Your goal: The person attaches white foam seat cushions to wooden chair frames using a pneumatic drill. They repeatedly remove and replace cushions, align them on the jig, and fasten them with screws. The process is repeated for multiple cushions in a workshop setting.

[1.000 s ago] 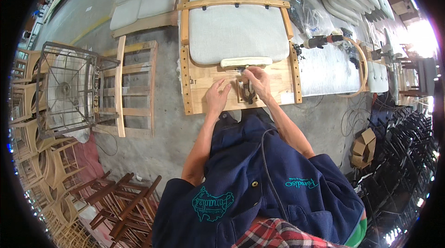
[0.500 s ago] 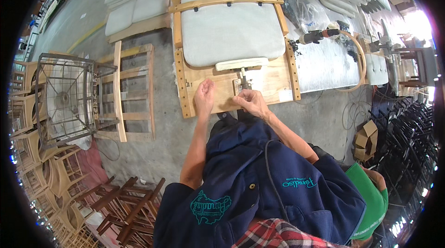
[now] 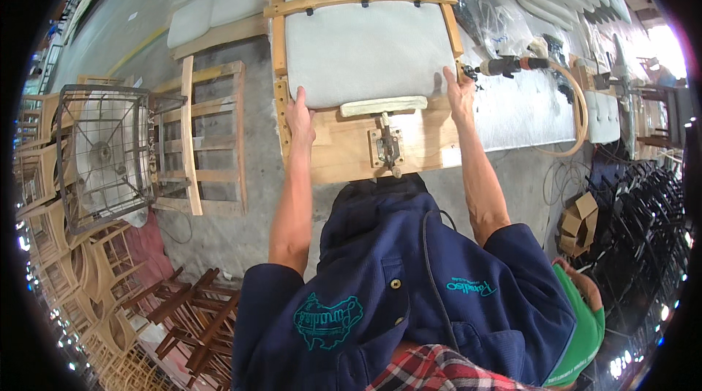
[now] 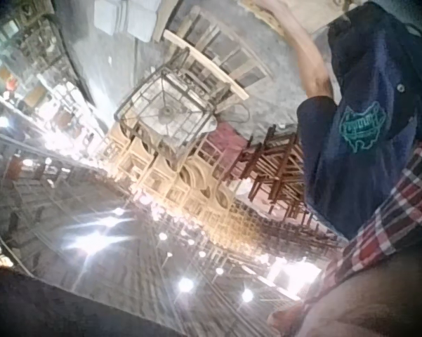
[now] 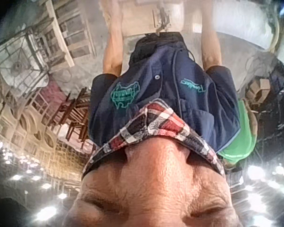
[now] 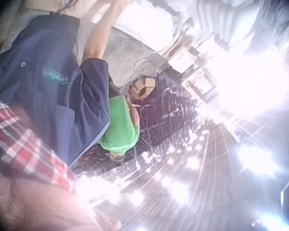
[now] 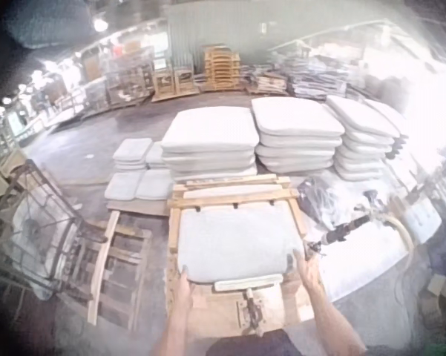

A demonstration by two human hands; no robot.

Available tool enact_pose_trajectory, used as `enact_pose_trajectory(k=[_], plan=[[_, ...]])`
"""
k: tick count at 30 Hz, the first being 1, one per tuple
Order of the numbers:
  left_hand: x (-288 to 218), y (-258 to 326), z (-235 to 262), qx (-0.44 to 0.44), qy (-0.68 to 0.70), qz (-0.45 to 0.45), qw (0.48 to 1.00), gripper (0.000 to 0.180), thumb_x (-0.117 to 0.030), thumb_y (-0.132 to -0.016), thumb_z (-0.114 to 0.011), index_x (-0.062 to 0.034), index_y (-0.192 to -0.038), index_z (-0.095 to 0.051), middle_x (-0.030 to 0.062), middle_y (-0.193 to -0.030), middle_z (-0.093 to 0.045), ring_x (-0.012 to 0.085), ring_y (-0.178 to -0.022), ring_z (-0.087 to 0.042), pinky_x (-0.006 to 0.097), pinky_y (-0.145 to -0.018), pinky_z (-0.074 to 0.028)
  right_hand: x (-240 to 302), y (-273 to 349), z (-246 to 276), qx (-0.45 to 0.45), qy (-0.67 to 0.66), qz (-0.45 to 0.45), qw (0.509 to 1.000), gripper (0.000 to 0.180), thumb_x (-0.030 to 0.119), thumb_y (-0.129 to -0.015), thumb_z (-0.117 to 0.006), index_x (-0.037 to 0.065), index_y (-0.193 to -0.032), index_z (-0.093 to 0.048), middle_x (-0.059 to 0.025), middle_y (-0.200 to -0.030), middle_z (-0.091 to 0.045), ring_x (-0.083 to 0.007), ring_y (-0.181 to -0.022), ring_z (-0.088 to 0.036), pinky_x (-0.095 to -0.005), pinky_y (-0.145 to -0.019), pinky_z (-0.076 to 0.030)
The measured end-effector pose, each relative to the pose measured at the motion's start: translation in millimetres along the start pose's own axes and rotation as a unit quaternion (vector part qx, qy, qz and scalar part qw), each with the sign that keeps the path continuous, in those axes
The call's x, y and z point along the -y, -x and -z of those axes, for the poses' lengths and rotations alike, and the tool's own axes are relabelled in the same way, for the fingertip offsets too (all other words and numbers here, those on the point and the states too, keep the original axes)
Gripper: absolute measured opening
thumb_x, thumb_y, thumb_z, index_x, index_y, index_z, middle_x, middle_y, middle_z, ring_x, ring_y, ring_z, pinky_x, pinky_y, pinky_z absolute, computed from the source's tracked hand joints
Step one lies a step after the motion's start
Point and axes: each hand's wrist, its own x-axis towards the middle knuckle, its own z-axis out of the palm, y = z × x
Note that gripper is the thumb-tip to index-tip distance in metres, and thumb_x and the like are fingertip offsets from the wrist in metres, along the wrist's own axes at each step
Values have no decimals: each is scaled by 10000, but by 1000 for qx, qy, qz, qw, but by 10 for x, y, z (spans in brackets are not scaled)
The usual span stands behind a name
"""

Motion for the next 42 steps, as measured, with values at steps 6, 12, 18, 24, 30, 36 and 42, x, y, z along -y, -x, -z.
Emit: enact_pose_trajectory(k=[6, 12, 18, 24, 30, 36, 42], plan=[[58, -530, -31, -64, -88, 59, 992, 1062, -635, -889, -698, 133, -1520, -325, 274, -1564, -395, 377, -1432, -399, 521, -1177, -314, -347, -771, -279, 135, -68, -88, 985, 966, 690, -803, -727, -178, -1218, -635, -285, -1222, -666, -346, -1189, -624, -412, -1008, -475], [-90, -384, -68, -188, -296, -13, 936, 1142, -785, -776, -703, 209, -1309, -527, 343, -1309, -589, 414, -1231, -574, 491, -1029, -456, 88, -573, -437, 141, 185, -24, 972, 1263, 897, -740, -593, -250, -1267, -537, -413, -1282, -592, -472, -1288, -562, -460, -1102, -427], [-542, -83, -158, -152, -339, 39, 928, 980, -741, -776, -737, 184, -1095, -668, 265, -1037, -694, 326, -965, -652, 443, -868, -506, 481, -467, 27, 161, 186, -25, 969, 1240, 909, -723, -595, -249, -1166, -587, -401, -1161, -644, -479, -1174, -628, -461, -1036, -473], [-416, -280, 49, -127, -298, 17, 946, 1005, -716, -733, -790, 175, -1175, -646, 246, -1112, -689, 307, -1013, -651, 420, -879, -507, 524, -456, 86, 215, 53, -48, 974, 1107, 802, -721, -724, -210, -1163, -640, -289, -1099, -708, -363, -1047, -686, -394, -955, -514], [-836, -243, -200, -26, -256, 56, 965, 1050, -630, -715, -859, 181, -1317, -571, 303, -1325, -624, 368, -1213, -622, 480, -1034, -462, 536, -727, -80, 230, 20, -88, 969, 1044, 774, -728, -750, -170, -1168, -677, -281, -1128, -716, -332, -1097, -691, -386, -950, -523], [-797, -142, 0, -53, -246, 43, 967, 1003, -598, -776, -825, 188, -1337, -553, 304, -1330, -622, 370, -1226, -614, 469, -1044, -455, 602, -441, 81, 253, 31, -77, 964, 1017, 763, -747, -745, -170, -1148, -685, -281, -1117, -720, -337, -1064, -714, -399, -920, -555], [-701, 727, 307, 12, -211, 10, 977, 797, -472, -902, -764, 134, -1375, -551, 253, -1334, -637, 358, -1238, -608, 450, -1064, -459, 416, 229, 730, 237, 72, -94, 964, 794, 676, -801, -771, -82, -1038, -741, -184, -921, -749, -279, -834, -746, -392, -775, -591]])
